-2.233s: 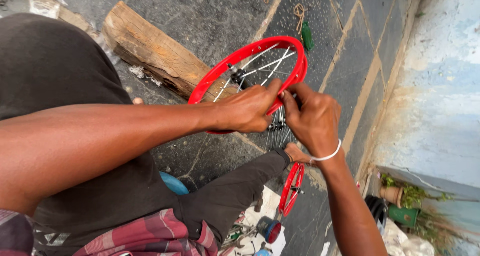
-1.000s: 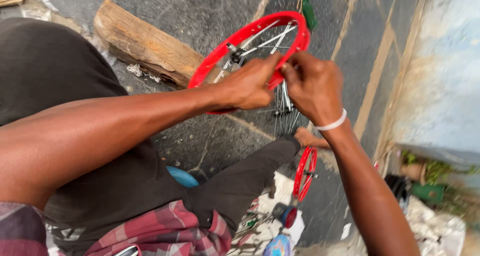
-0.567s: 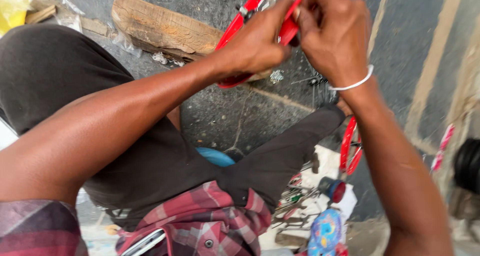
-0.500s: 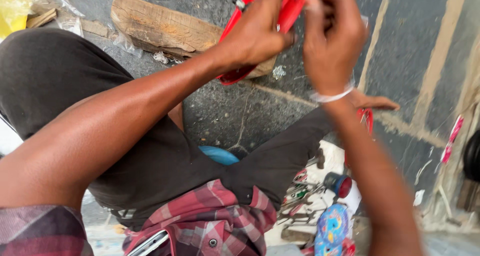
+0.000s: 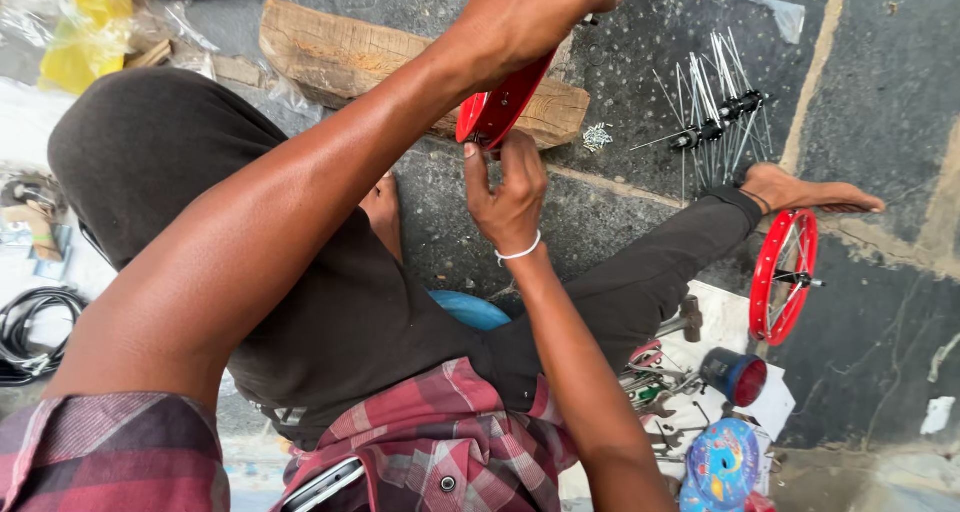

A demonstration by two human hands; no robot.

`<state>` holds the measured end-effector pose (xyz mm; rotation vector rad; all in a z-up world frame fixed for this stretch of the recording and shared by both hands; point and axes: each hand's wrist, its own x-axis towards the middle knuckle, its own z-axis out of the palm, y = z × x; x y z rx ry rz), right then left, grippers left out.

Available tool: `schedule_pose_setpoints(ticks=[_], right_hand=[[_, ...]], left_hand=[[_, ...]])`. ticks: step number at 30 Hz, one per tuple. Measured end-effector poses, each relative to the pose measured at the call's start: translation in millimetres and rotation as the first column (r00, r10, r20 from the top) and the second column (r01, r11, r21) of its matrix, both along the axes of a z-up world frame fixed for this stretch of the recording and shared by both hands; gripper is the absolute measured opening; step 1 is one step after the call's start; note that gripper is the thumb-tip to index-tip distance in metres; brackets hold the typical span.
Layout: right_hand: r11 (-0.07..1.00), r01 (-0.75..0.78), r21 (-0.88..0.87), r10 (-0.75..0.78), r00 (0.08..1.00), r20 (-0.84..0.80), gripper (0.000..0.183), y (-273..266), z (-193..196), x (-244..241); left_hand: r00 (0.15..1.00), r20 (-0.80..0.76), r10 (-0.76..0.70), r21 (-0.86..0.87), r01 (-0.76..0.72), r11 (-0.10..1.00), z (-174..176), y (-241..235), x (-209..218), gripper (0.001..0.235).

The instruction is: The person is assembling a red bicycle wheel by inserting metal spokes into the rim and hub. They are sitting on the floor, holding the wheel and using their hands to thread the spokes through the holes in the rim and secure them into the hub.

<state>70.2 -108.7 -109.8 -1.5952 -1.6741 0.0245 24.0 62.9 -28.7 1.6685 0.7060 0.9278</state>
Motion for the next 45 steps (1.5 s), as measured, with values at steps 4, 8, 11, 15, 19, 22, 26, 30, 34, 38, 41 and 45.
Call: schedule_pose_setpoints(ticks=[4, 8, 11, 15, 19, 22, 26, 30, 34, 38, 41, 45], right_hand=[[0.998, -0.016, 0.056, 0.01, 0.995, 0.103, 0.026, 2, -15, 5], [0.993, 0.042, 0.108, -0.055, 0.991, 0.123, 0.026, 10, -24, -7], [0.998, 0.051, 0.035, -0.054, 0.996, 0.077, 0.024, 1, -20, -17], [0.998, -0.046, -0.037, 0.041, 0.989, -0.14, 0.024, -24, -20, -21], [0.973, 0.09, -0.212, -0.177, 0.883, -0.435, 0.019, -38, -50, -17], [0.92, 0.244, -0.306, -0.382, 0.724, -0.574, 0.012, -31, -75, -7], [0.891, 0.409, -0.2, -0.438, 0.651, -0.621, 0.002, 7, -80, 39], [0.895, 0.437, -0.083, -0.412, 0.744, -0.526, 0.01, 77, -61, 96], [0.94, 0.334, -0.075, -0.328, 0.817, -0.474, 0.033, 130, -35, 131], [0.964, 0.265, 0.017, -0.247, 0.919, -0.308, 0.029, 145, -2, 140], [0.981, 0.128, 0.147, -0.087, 0.962, -0.258, 0.026, 154, 32, 136], [0.977, 0.022, 0.212, -0.026, 1.0, 0.014, 0.021, 153, 77, 128]], left_hand=[[1.0, -0.01, 0.015, -0.013, -0.015, 1.0, -3, 0, -3, 0.032], [0.999, 0.053, -0.009, -0.01, 0.01, 1.0, -1, -5, -12, 0.029], [0.998, -0.046, -0.043, 0.041, 0.045, 0.998, -1, -12, -27, 0.038], [0.968, 0.18, -0.172, 0.318, 0.108, 0.942, 4, -26, -49, 0.043], [0.952, 0.125, -0.281, -0.127, 0.296, 0.947, 19, -38, -72, 0.036], [0.966, 0.1, -0.238, -0.237, 0.255, 0.937, 32, -44, -88, 0.034], [0.991, 0.021, -0.134, -0.219, 0.135, 0.966, 43, -44, -99, 0.033], [0.983, 0.074, -0.17, -0.242, 0.183, 0.953, 42, -40, -106, 0.032], [0.99, 0.018, -0.143, -0.228, 0.144, 0.963, 41, -32, -108, 0.03], [0.991, 0.068, -0.117, -0.239, 0.13, 0.962, 42, -20, -117, 0.032], [0.987, 0.073, -0.14, -0.232, 0.154, 0.96, 43, -13, -120, 0.032], [0.994, 0.04, -0.099, -0.229, 0.106, 0.968, 42, -10, -118, 0.032]])
